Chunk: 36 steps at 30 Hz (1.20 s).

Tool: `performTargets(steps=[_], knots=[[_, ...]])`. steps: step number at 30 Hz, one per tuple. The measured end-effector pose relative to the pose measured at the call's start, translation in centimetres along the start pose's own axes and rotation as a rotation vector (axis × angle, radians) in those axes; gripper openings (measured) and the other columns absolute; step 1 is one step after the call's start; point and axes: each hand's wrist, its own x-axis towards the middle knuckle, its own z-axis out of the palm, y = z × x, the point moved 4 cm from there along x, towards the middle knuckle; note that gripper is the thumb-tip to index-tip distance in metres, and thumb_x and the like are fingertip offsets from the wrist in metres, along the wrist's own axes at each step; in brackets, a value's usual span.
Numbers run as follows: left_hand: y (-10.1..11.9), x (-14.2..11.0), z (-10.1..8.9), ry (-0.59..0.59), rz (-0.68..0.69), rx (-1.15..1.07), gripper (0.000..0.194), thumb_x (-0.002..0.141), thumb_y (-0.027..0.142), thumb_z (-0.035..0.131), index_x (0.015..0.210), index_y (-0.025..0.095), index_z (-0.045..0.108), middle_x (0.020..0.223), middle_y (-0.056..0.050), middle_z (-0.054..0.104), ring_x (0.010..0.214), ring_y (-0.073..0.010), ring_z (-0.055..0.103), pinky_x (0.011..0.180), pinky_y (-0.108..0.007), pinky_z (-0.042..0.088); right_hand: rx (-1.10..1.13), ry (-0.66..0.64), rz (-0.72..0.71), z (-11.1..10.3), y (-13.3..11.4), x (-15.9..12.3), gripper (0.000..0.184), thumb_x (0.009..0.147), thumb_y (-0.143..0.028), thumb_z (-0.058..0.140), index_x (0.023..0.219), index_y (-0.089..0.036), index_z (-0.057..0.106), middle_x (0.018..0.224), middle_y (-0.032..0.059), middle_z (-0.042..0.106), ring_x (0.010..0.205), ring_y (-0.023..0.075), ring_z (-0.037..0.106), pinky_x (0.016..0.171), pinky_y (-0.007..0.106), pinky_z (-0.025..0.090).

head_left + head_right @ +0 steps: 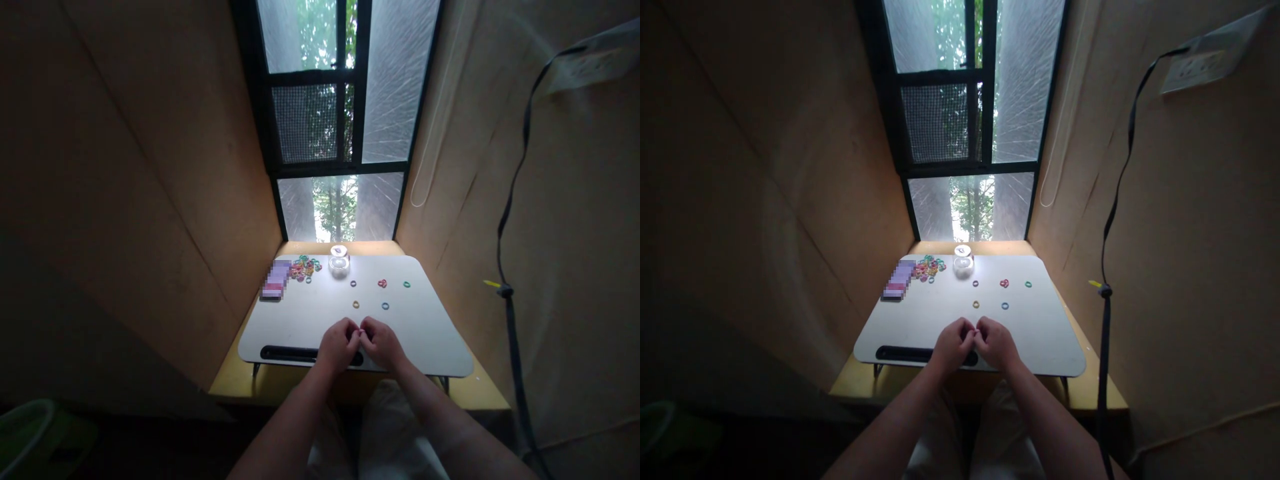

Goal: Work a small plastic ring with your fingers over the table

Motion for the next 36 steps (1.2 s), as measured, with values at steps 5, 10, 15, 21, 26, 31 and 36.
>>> performTargets(steps=[5, 10, 15, 21, 26, 31, 36], knots=[[-0.09, 0.01, 0.09, -0.006, -0.009, 0.001, 0.013, 0.085, 0.028, 0.051, 0.081, 0.020, 0.060, 0.073, 0.001, 0.062, 0.067, -0.0132, 0.054, 0.064, -0.025, 0.038, 0.000, -0.001, -0.013, 0.02, 0.06, 0.05, 0.011, 0.081, -0.025, 0.049, 0.072, -0.021, 0.053, 0.061, -0.0020, 0.056, 0.056, 0.0128, 0.048, 0.055, 0.023, 0.032], [0.01, 0.02, 0.10, -0.008, -0.012, 0.015, 0.012, 0.085, 0.027, 0.052, 0.079, 0.019, 0.059, 0.072, 0.001, 0.062, 0.067, -0.0128, 0.053, 0.063, -0.025, 0.037, 0.003, 0.007, -0.011, 0.05, 0.12, 0.08, 0.011, 0.081, -0.026, 0.049, 0.072, -0.020, 0.053, 0.062, -0.0015, 0.056, 0.058, 0.0132, 0.049, 0.056, 0.023, 0.033], [0.27, 0.00, 0.06, -0.009, -0.016, 0.010, 0.012, 0.085, 0.027, 0.052, 0.079, 0.019, 0.058, 0.072, 0.001, 0.062, 0.067, -0.0126, 0.054, 0.063, -0.024, 0.037, 0.002, 0.011, -0.017, 0.01, 0.21, 0.04, 0.011, 0.081, -0.026, 0.049, 0.072, -0.021, 0.053, 0.063, -0.0009, 0.058, 0.059, 0.0137, 0.050, 0.057, 0.024, 0.033], [0.42, 0.02, 0.05, -0.011, -0.015, 0.014, 0.012, 0.085, 0.027, 0.051, 0.079, 0.019, 0.059, 0.075, 0.000, 0.063, 0.068, -0.0128, 0.054, 0.063, -0.024, 0.037, 0.010, 0.003, -0.018, -0.03, 0.28, 0.02, 0.011, 0.082, -0.026, 0.049, 0.073, -0.021, 0.052, 0.063, -0.0012, 0.057, 0.058, 0.0135, 0.050, 0.057, 0.024, 0.033], [0.32, 0.09, 0.07, -0.013, -0.025, 0.014, 0.012, 0.085, 0.027, 0.052, 0.080, 0.019, 0.059, 0.074, 0.001, 0.063, 0.068, -0.0127, 0.055, 0.064, -0.024, 0.038, 0.008, 0.004, -0.014, -0.05, 0.25, 0.00, 0.010, 0.081, -0.026, 0.050, 0.073, -0.021, 0.052, 0.063, -0.0015, 0.057, 0.058, 0.0131, 0.050, 0.057, 0.024, 0.032], [0.26, 0.12, 0.08, -0.010, -0.023, 0.022, 0.012, 0.085, 0.028, 0.052, 0.079, 0.020, 0.058, 0.073, 0.001, 0.062, 0.067, -0.0126, 0.054, 0.064, -0.024, 0.038, 0.000, 0.004, -0.006, -0.12, 0.13, 0.03, 0.011, 0.082, -0.026, 0.049, 0.072, -0.021, 0.052, 0.063, -0.0017, 0.057, 0.058, 0.0131, 0.050, 0.057, 0.024, 0.032], [0.21, 0.07, 0.10, -0.010, -0.009, 0.022, 0.011, 0.085, 0.027, 0.051, 0.080, 0.020, 0.058, 0.074, 0.001, 0.062, 0.067, -0.0127, 0.054, 0.063, -0.025, 0.038, -0.013, -0.001, -0.011, -0.13, 0.04, -0.04, 0.010, 0.081, -0.025, 0.049, 0.072, -0.021, 0.051, 0.063, -0.0017, 0.056, 0.058, 0.0131, 0.049, 0.057, 0.024, 0.031]])
